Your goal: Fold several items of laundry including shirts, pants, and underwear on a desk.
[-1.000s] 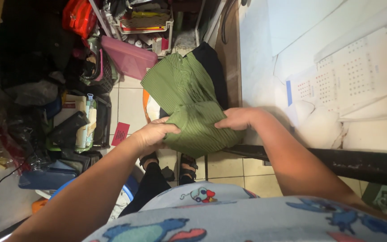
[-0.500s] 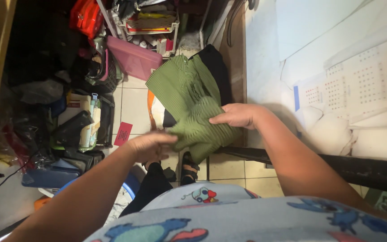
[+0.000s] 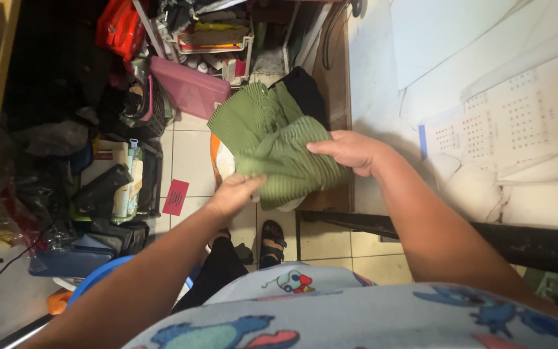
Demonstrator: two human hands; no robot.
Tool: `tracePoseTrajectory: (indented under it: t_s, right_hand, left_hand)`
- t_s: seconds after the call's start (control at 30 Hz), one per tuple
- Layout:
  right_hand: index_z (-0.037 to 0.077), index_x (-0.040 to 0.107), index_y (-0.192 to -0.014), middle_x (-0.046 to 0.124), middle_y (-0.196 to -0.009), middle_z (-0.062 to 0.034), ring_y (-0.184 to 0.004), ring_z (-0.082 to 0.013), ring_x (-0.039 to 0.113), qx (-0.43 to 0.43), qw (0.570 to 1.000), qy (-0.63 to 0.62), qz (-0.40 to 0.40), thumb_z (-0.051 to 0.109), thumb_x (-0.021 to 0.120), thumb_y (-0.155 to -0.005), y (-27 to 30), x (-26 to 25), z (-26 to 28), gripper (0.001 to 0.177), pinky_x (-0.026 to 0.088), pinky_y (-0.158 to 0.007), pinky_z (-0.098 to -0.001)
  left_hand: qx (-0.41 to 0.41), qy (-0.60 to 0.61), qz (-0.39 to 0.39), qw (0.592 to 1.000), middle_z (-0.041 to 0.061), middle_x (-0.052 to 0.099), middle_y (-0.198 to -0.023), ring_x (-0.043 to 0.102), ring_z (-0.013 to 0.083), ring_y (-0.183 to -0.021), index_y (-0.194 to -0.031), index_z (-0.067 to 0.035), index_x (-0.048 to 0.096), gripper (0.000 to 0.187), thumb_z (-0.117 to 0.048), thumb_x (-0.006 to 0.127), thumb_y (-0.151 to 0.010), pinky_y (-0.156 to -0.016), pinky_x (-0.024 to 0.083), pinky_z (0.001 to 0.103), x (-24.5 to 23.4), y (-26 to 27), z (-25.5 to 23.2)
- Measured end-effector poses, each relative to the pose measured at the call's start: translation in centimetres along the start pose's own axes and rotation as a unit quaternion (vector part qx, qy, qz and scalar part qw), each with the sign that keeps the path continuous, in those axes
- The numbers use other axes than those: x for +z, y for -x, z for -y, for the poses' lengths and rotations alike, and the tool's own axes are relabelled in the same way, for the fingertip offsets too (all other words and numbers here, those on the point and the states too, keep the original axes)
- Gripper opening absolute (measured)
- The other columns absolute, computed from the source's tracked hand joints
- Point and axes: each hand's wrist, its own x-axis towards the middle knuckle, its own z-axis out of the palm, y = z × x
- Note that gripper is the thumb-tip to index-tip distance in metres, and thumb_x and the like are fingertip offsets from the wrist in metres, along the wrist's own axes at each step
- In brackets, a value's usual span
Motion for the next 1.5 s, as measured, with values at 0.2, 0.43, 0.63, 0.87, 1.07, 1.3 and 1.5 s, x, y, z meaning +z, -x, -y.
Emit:
tracePoseTrajectory:
  t_s: [0.2,0.43,0.63,0.87,1.07,1.3,1.5]
  right_hand:
    - [0.007,0.067,-0.130,0.071,-0.131,-0.0065,-0.119,-0.0199,0.065,0.058,0.995,0.069,-0.033,0.028,0.065,-0.093,-2.0,-0.9,-0.6,0.043,0.046,-0.104,-0.0368]
    - [0.001,0.060,-0.136,0.068,-0.130,-0.0136,-0.121,-0.0285,0.062,-0.152,0.970,-0.153,0.114,0.008,0.066,-0.090,-2.0,-3.2,0.5,0.046,0.049,-0.106,-0.0425]
    - [0.010,0.054,-0.138,0.064,-0.138,-0.0111,-0.116,-0.0189,0.065,-0.053,0.998,0.027,0.013,0.011,0.060,-0.095,-5.8,-2.8,-3.6,0.043,0.052,-0.102,-0.0368]
    - [0.005,0.055,-0.134,0.069,-0.127,-0.0147,-0.106,-0.0227,0.073,-0.035,0.995,0.082,-0.047,0.024,0.055,-0.098,-4.4,-0.9,4.4,0.040,0.064,-0.091,-0.0381]
    - [0.008,0.047,-0.141,0.063,-0.134,-0.0098,-0.122,-0.0176,0.058,-0.052,0.987,0.111,-0.105,0.018,0.078,-0.091,-10.2,-2.2,0.0,0.060,0.038,-0.103,-0.0387]
    - [-0.001,0.060,-0.130,0.069,-0.119,-0.0157,-0.107,-0.0261,0.068,-0.023,0.987,0.055,-0.148,0.009,0.070,-0.088,-12.1,-2.1,-9.2,0.045,0.055,-0.092,-0.0409]
    - [0.004,0.054,-0.137,0.062,-0.128,-0.0144,-0.114,-0.0268,0.061,-0.111,0.935,0.216,-0.258,0.016,0.069,-0.096,-8.8,-1.9,-2.7,0.046,0.051,-0.096,-0.0406]
  left_hand:
    - [0.110,0.099,0.029,0.989,0.005,0.055,-0.095,0.051,0.0161,-0.077,-0.112,-0.008,0.055,0.016,-0.024,0.054,-0.108,-0.067,0.048,0.035,1.6,1.9,-2.9]
    - [0.157,0.142,-0.134,0.968,0.006,0.064,-0.085,0.059,0.0171,-0.062,-0.110,-0.016,0.051,0.020,-0.031,0.044,-0.100,-0.047,0.046,0.035,4.5,6.6,-9.5]
    - [0.088,0.083,-0.141,0.983,0.002,0.057,-0.083,0.052,0.0105,-0.072,-0.105,-0.009,0.050,0.015,-0.022,0.057,-0.101,-0.060,0.048,0.030,2.6,1.5,-2.1]
    - [0.326,0.046,-0.241,0.913,0.001,0.049,-0.092,0.045,0.0104,-0.082,-0.106,-0.008,0.046,0.013,-0.018,0.054,-0.108,-0.073,0.047,0.028,2.0,-1.4,-3.4]
    - [-0.086,0.256,-0.241,0.932,0.009,0.057,-0.119,0.059,0.0304,-0.094,-0.128,-0.019,0.041,0.027,-0.035,0.046,-0.106,-0.074,0.041,0.052,3.2,2.9,-9.6]
    - [-0.194,0.078,0.005,0.978,0.015,0.071,-0.126,0.074,0.0246,-0.101,-0.141,-0.001,0.057,0.054,-0.018,0.073,-0.092,-0.079,0.063,0.037,0.6,-3.8,-0.8]
    - [0.028,0.036,-0.101,0.994,0.010,0.066,-0.115,0.065,0.0195,-0.091,-0.134,-0.014,0.051,0.037,-0.024,0.056,-0.099,-0.072,0.055,0.039,1.5,0.4,-8.2]
